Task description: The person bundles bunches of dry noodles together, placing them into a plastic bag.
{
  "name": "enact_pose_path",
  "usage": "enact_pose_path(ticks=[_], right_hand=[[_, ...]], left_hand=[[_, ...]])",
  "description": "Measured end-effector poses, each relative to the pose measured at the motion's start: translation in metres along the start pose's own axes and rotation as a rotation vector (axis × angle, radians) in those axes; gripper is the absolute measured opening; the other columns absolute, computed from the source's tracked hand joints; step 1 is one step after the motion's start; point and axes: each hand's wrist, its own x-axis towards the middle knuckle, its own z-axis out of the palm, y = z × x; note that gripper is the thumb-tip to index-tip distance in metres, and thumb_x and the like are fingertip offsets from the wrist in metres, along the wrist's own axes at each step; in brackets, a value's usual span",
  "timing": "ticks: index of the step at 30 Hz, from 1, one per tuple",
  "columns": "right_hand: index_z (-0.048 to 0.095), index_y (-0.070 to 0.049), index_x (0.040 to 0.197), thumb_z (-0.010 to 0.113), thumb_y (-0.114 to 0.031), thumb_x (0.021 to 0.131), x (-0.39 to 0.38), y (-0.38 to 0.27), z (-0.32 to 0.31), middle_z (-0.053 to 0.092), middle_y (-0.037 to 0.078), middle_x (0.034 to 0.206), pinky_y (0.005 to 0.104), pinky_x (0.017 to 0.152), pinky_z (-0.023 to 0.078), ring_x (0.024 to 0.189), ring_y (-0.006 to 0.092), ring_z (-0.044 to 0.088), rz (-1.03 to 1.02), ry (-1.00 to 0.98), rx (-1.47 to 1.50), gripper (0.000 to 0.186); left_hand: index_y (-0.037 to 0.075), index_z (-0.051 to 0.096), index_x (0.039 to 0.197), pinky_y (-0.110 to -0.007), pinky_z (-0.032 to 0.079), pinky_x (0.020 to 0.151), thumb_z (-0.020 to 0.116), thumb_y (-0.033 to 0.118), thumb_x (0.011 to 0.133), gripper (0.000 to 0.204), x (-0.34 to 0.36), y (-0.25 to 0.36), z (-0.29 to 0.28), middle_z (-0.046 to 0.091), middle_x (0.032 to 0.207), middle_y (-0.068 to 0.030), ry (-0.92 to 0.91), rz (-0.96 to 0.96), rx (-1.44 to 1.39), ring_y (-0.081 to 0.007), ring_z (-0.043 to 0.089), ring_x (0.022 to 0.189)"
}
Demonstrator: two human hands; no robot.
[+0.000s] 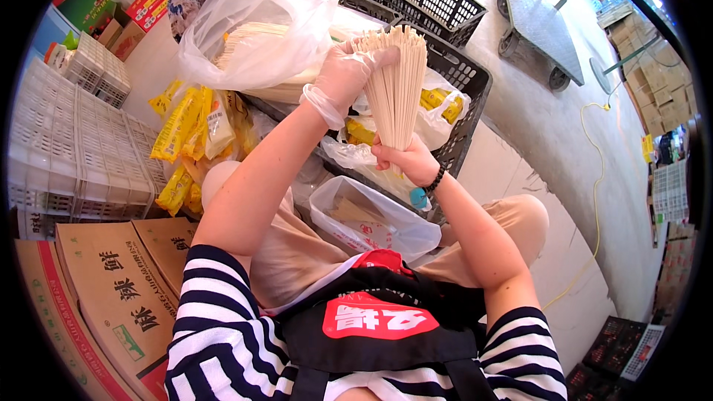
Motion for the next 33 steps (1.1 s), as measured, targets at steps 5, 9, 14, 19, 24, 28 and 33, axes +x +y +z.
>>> enact_pose_path(ticks=[5, 9, 14, 19, 24, 28, 33], right_hand=[[0.053, -0.003, 0.094, 0.063, -0.007, 0.082, -0.001, 0.002, -0.001, 0.052, 0.001, 0.073, 0.0268, 0.061, 0.048, 0.062, 0.0088, 0.051, 0.026, -0.021, 0.049, 0.016], [0.053, -0.003, 0.095, 0.063, -0.007, 0.082, -0.001, 0.003, 0.000, 0.052, 0.001, 0.073, 0.0264, 0.059, 0.046, 0.061, 0.0091, 0.051, 0.024, -0.025, 0.066, 0.016], [0.053, -0.003, 0.095, 0.062, -0.007, 0.083, 0.000, 0.005, 0.001, 0.052, 0.001, 0.071, 0.0260, 0.057, 0.045, 0.061, 0.0093, 0.050, 0.013, -0.046, 0.070, 0.016], [0.053, -0.003, 0.094, 0.061, -0.006, 0.083, -0.001, 0.004, 0.002, 0.051, 0.001, 0.070, 0.0259, 0.056, 0.044, 0.060, 0.0092, 0.050, 0.023, -0.006, 0.040, 0.014], [0.052, -0.004, 0.094, 0.060, -0.005, 0.083, 0.000, 0.008, 0.000, 0.050, 0.001, 0.069, 0.0248, 0.056, 0.042, 0.059, 0.0095, 0.049, -0.017, 0.006, 0.059, 0.013], [0.052, -0.004, 0.094, 0.059, -0.005, 0.084, 0.001, -0.001, -0.001, 0.050, 0.001, 0.069, 0.0247, 0.056, 0.042, 0.060, 0.0097, 0.049, -0.073, 0.013, 0.095, 0.012], [0.058, -0.003, 0.089, 0.061, -0.009, 0.084, 0.000, -0.005, -0.004, 0.057, 0.001, 0.072, 0.0251, 0.054, 0.046, 0.061, 0.0089, 0.055, -0.130, -0.007, 0.013, 0.009]], left_hand=[[0.000, 0.061, 0.098, -0.026, 0.049, 0.070, 0.076, 0.016, 0.071, 0.035, -0.001, 0.003, 0.001, 0.065, 0.090, -0.0057, 0.024, -0.031, -0.003, -0.0118, 0.062, 0.077], [0.001, 0.061, 0.101, -0.027, 0.048, 0.075, 0.074, 0.014, 0.073, 0.034, -0.003, 0.004, 0.000, 0.066, 0.093, -0.0059, 0.043, -0.017, 0.029, -0.0133, 0.062, 0.081], [-0.001, 0.060, 0.100, -0.025, 0.049, 0.072, 0.077, 0.013, 0.069, 0.037, 0.002, 0.000, -0.007, 0.065, 0.092, -0.0063, 0.005, -0.011, -0.022, -0.0122, 0.061, 0.078], [0.000, 0.059, 0.102, -0.025, 0.048, 0.075, 0.075, 0.012, 0.071, 0.038, 0.000, 0.003, -0.003, 0.065, 0.093, -0.0056, 0.007, -0.059, -0.046, -0.0117, 0.061, 0.081], [0.002, 0.053, 0.114, -0.027, 0.045, 0.082, 0.070, 0.019, 0.077, 0.044, 0.007, -0.007, -0.008, 0.062, 0.102, -0.0039, -0.126, -0.019, -0.128, -0.0105, 0.058, 0.092], [0.005, 0.048, 0.123, -0.031, 0.044, 0.089, 0.063, 0.027, 0.083, 0.048, 0.006, -0.014, -0.009, 0.058, 0.113, -0.0044, -0.366, -0.053, -0.243, -0.0124, 0.056, 0.101], [0.002, 0.049, 0.122, -0.032, 0.050, 0.081, 0.064, 0.023, 0.075, 0.054, -0.025, -0.031, 0.016, 0.060, 0.108, -0.0096, -0.585, -0.167, 0.001, -0.0159, 0.059, 0.094]])
